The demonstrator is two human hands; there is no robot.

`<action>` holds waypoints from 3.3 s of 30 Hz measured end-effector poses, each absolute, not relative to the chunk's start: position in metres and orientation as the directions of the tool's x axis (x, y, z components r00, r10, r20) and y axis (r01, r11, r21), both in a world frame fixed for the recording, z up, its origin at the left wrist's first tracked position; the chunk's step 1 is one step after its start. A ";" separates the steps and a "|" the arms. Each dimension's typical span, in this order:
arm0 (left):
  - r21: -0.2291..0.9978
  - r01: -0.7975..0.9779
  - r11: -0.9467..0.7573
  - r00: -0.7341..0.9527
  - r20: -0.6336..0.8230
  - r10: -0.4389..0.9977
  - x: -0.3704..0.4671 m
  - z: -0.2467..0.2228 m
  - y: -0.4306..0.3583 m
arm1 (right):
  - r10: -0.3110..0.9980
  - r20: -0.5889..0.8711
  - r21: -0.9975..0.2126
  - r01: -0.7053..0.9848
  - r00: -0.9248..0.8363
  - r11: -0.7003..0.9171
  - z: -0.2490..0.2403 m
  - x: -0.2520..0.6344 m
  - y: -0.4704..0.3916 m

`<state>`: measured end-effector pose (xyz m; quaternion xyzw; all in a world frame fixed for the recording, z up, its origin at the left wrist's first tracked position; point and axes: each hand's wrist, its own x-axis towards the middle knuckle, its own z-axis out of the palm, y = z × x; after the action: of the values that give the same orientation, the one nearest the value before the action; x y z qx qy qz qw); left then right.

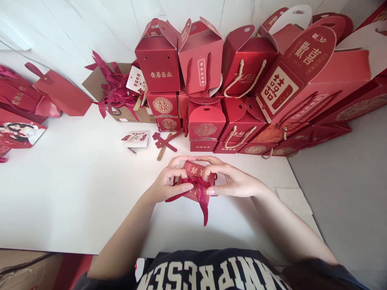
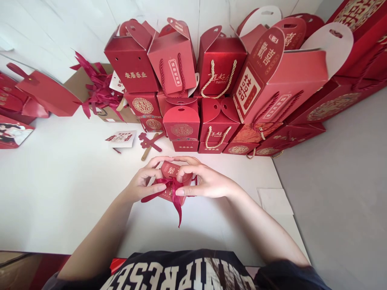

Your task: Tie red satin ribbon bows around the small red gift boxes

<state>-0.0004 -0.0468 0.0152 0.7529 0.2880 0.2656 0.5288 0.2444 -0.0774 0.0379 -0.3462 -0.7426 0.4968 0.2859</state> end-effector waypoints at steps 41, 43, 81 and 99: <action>0.991 0.118 -0.064 0.589 -0.018 0.808 -0.008 0.005 -0.043 | 0.876 0.333 -0.472 0.743 -0.349 0.475 0.049 0.216 -0.109; 0.990 0.123 -0.076 0.566 -0.007 0.824 -0.006 0.004 -0.044 | 0.867 0.318 -0.354 0.800 -0.384 0.484 0.046 0.206 -0.117; 0.999 0.034 -0.040 0.412 0.023 0.911 0.009 -0.002 -0.050 | 0.765 -0.335 -0.875 0.482 -0.549 -0.037 0.054 0.263 -0.080; 0.997 0.022 -0.080 0.307 0.069 0.949 0.011 -0.007 -0.054 | 0.674 -0.360 -0.928 0.325 -0.645 -0.184 0.035 0.260 -0.076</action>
<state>0.0111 -0.0536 -0.0073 0.5983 0.4059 0.4265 0.5435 0.2601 -0.0759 0.0352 -0.3996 -0.6248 0.6575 0.1327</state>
